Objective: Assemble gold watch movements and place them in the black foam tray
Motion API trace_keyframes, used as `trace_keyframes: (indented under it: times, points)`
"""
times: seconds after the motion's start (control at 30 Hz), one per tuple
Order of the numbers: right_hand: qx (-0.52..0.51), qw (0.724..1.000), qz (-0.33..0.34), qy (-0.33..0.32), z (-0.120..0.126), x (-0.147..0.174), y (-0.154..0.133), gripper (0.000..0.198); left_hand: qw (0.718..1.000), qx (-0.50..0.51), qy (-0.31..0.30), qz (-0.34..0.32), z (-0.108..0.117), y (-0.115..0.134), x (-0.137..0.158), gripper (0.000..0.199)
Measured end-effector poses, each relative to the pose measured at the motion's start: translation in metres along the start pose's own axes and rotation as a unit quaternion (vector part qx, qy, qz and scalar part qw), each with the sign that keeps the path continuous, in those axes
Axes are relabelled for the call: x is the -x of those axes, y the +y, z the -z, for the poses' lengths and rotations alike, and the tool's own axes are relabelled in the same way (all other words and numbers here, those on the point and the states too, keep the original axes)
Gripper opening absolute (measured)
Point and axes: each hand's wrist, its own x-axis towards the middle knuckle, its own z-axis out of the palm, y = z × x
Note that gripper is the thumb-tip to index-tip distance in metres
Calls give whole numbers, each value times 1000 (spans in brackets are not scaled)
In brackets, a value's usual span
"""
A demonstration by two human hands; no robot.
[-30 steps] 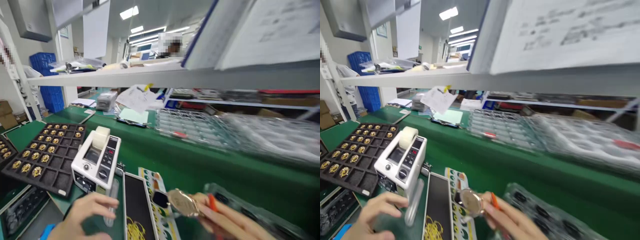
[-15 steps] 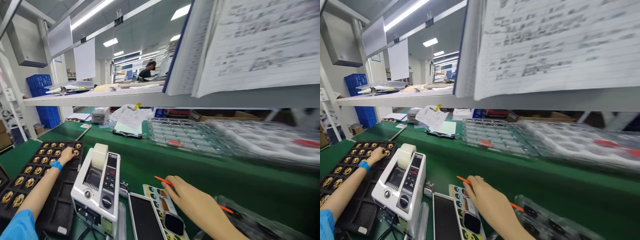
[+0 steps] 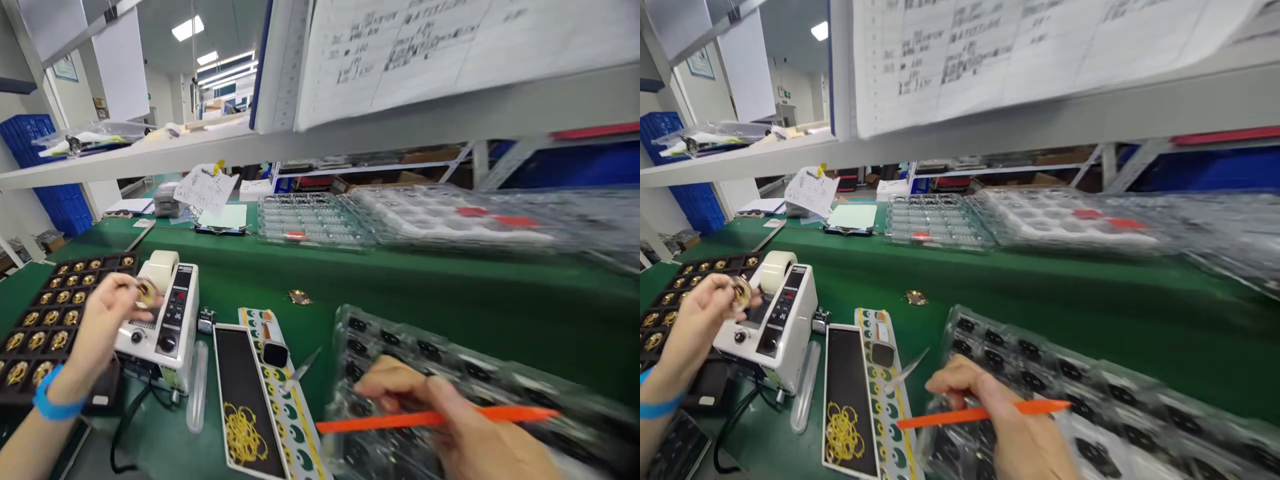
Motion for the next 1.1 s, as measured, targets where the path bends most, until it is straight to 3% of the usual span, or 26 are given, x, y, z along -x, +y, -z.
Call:
trace_keyframes:
  times: [0.07,0.13,0.2,0.3,0.5,0.63,0.77,0.87,0.97,1.1]
  points:
    - [-96,995,7,11,-5,12,-6,58,983,125,-99,90,-43,-5,40,47]
    - [-173,984,36,-7,-12,22,-15,54,953,197,-162,162,-80,-18,61,56]
    - [-194,979,59,-18,-21,29,-23,42,936,233,-175,196,-108,-34,66,55]
    - [-162,985,53,-3,-31,33,-24,22,924,266,-173,214,-130,-53,57,46]
    - [-109,992,61,0,-38,36,-12,13,916,274,-208,209,-132,-64,50,32]
    - [-50,985,160,-37,-35,35,-12,20,909,272,-233,214,-127,-68,53,32]
    - [72,932,333,-123,-29,38,-5,29,900,282,-242,226,-123,-66,51,29]
    - [166,889,400,-151,-28,44,4,34,903,274,-233,235,-122,-66,49,28]
    - [171,882,406,-166,-26,48,5,39,903,270,-217,254,-125,-68,48,35]
    - [134,926,325,-134,-21,48,-5,42,899,263,-205,285,-130,-71,51,40]
